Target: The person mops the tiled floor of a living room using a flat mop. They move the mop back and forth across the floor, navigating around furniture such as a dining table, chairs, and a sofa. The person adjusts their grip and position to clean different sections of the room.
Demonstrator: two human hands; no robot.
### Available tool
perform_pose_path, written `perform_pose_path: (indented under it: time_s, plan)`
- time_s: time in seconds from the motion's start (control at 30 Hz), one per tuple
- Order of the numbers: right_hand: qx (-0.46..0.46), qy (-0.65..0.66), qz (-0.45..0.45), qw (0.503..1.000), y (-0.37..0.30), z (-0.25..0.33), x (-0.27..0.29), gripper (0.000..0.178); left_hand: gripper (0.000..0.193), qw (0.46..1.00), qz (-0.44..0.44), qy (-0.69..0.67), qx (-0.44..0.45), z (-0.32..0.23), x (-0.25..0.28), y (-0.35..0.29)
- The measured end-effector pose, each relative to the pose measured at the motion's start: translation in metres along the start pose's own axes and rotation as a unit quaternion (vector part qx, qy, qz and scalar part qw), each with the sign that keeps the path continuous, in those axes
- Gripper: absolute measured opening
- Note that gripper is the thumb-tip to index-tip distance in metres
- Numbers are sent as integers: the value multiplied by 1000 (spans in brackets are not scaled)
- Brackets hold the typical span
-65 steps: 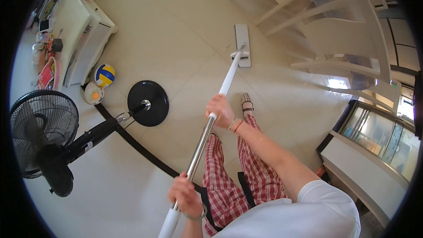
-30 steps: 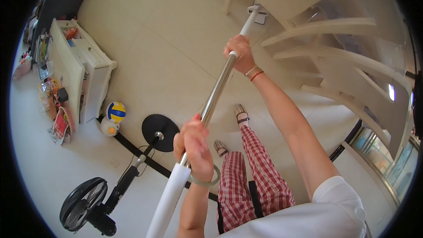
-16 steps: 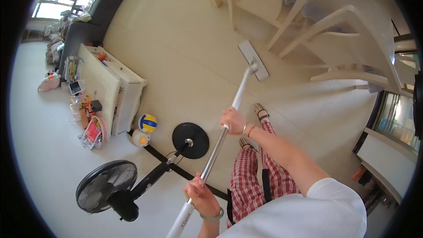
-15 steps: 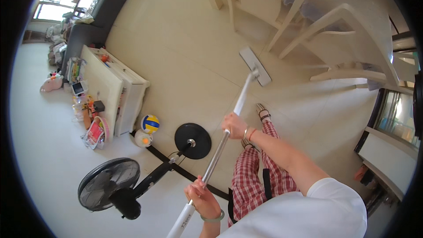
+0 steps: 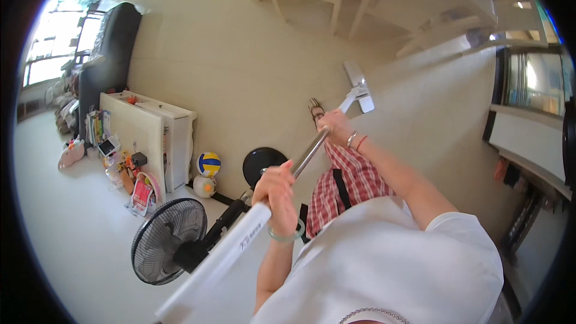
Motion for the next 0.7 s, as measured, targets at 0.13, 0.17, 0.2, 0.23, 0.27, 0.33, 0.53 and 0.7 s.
perform_pose_path:
  time_s: [0.13,0.17,0.2,0.23,0.27,0.33,0.53,0.7]
  plan:
    - [-220,36,-133,966,-54,-39,47,17,17,953,277,-17,119,41,-42,50]
    - [-282,84,-175,940,-68,-61,41,18,17,929,338,-32,148,56,-54,57]
    - [-259,91,-187,943,-68,-66,33,18,18,920,358,-15,158,54,-62,59]
    - [-248,87,-205,943,-69,-76,29,19,20,907,386,-12,168,59,-69,64]
    - [-235,83,-221,943,-65,-83,22,20,20,913,371,-3,171,60,-67,77]
    - [-232,66,-203,949,-44,-99,14,17,21,921,348,-5,177,75,-68,101]
    - [-108,165,-259,946,103,-51,10,16,24,947,273,83,144,24,0,201]
    - [-50,296,-149,942,242,26,9,13,29,954,201,208,74,-45,45,248]
Point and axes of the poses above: each hand's wrist, its own y-axis towards the middle knuckle, its own x-axis out of the back of the hand, z = x × y, the point moved 6 cm from there along y, towards the middle knuckle, and after that the axes turned 5 degrees about z, right-handed, at the moved point
